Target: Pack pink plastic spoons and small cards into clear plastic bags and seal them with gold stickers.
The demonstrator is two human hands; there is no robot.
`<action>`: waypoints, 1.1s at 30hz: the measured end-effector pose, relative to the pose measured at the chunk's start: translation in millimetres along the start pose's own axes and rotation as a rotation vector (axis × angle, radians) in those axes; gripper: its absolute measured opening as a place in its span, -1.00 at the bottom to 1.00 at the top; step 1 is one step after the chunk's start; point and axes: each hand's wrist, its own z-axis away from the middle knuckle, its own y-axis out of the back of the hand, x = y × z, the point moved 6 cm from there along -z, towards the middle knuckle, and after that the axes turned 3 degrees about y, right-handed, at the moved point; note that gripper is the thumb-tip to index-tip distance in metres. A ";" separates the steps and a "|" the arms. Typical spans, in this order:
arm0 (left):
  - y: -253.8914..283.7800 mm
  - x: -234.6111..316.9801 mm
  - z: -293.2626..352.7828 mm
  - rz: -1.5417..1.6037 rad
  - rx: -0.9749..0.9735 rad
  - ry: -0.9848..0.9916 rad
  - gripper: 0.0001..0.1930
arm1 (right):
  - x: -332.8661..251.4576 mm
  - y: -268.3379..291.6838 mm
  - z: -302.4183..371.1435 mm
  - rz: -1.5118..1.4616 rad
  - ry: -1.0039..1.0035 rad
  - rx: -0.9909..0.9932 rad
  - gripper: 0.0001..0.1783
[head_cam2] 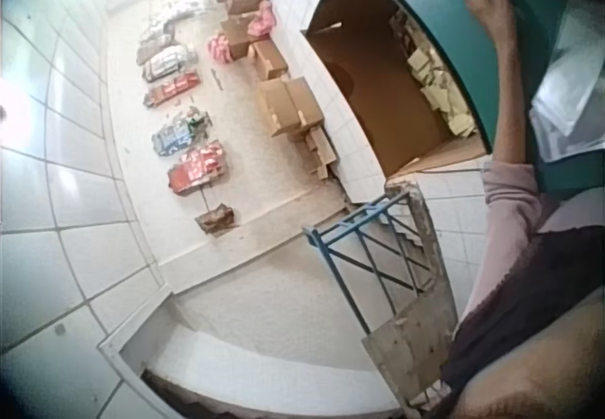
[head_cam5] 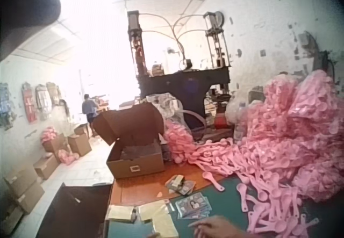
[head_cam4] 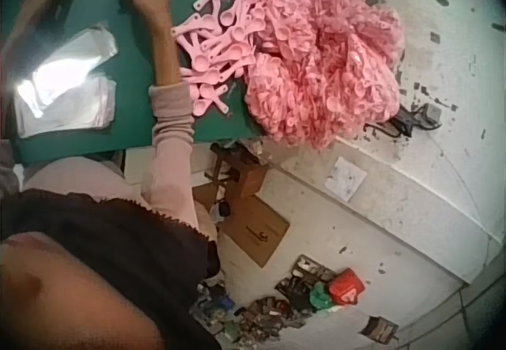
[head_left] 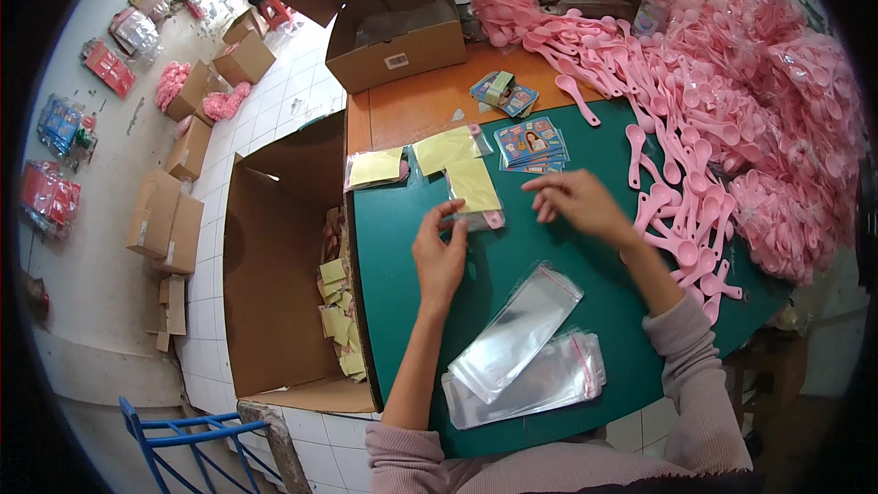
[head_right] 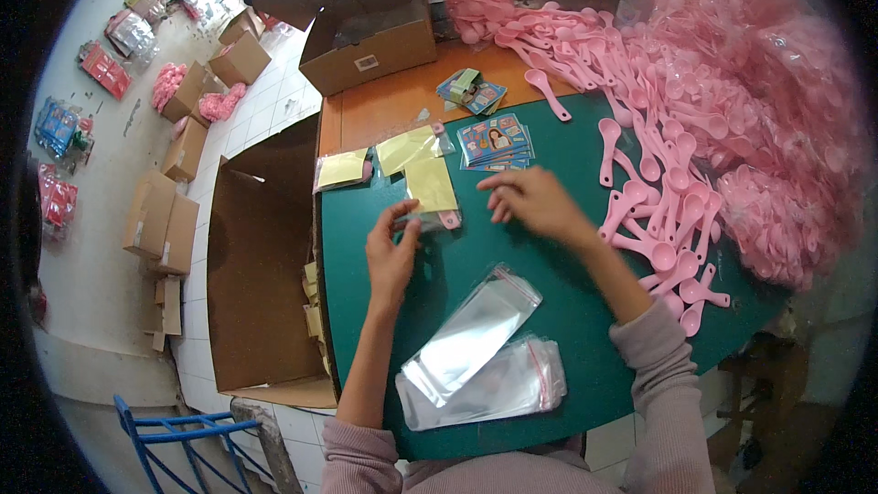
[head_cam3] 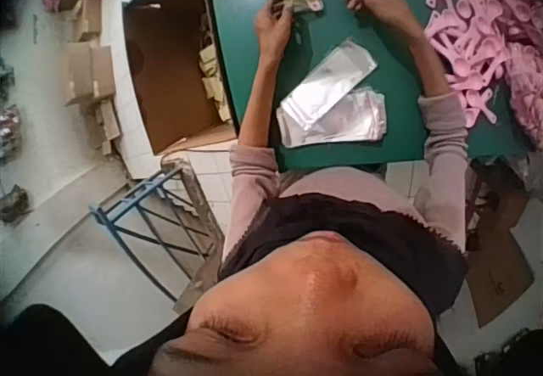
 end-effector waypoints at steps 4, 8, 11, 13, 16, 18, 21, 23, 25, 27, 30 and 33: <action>30.5 -2.2 -39.4 -0.240 0.123 -0.190 -0.74 | -58.6 85.9 29.7 -0.020 0.052 -0.098 -0.73; 39.7 17.2 -36.5 -0.735 0.316 -0.524 -0.74 | -33.9 171.8 54.7 0.434 0.047 0.550 -0.70; 28.1 55.4 -18.1 -0.712 0.208 -0.602 -0.82 | -45.0 166.0 62.4 1.017 0.188 0.727 -0.70; -2.1 57.2 -2.8 -0.539 -0.285 -0.242 -0.76 | -56.3 156.5 66.3 1.216 0.229 0.788 -0.70; -32.9 49.0 59.2 -0.733 -0.508 -0.257 -0.63 | -44.4 131.0 41.4 0.954 0.061 0.430 -0.77; -36.5 49.1 73.6 -0.707 -0.445 -0.297 -0.61 | -27.7 134.8 40.1 1.179 -0.143 0.499 -0.79; -37.8 32.5 65.5 -0.536 -0.523 -0.202 -0.64 | -15.6 125.5 39.1 1.338 -0.287 0.492 -0.71; -37.1 30.9 60.3 -0.443 -0.582 -0.144 -0.66 | -8.0 115.5 35.2 1.370 -0.188 0.511 -0.65; -38.8 30.4 57.9 -0.390 -0.576 -0.107 -0.72 | 4.4 119.7 35.0 1.389 -0.159 0.564 -0.67; -40.3 41.5 63.7 -0.503 -0.449 -0.246 -0.76 | 8.4 123.7 32.2 1.361 -0.185 0.562 -0.72; -39.2 40.7 67.9 -0.588 -0.377 -0.347 -0.78 | 7.9 127.7 31.1 1.241 -0.328 0.507 -0.75; -40.6 36.6 68.2 -0.555 -0.449 -0.279 -0.76 | 17.6 143.5 28.4 1.021 -0.413 0.439 -0.70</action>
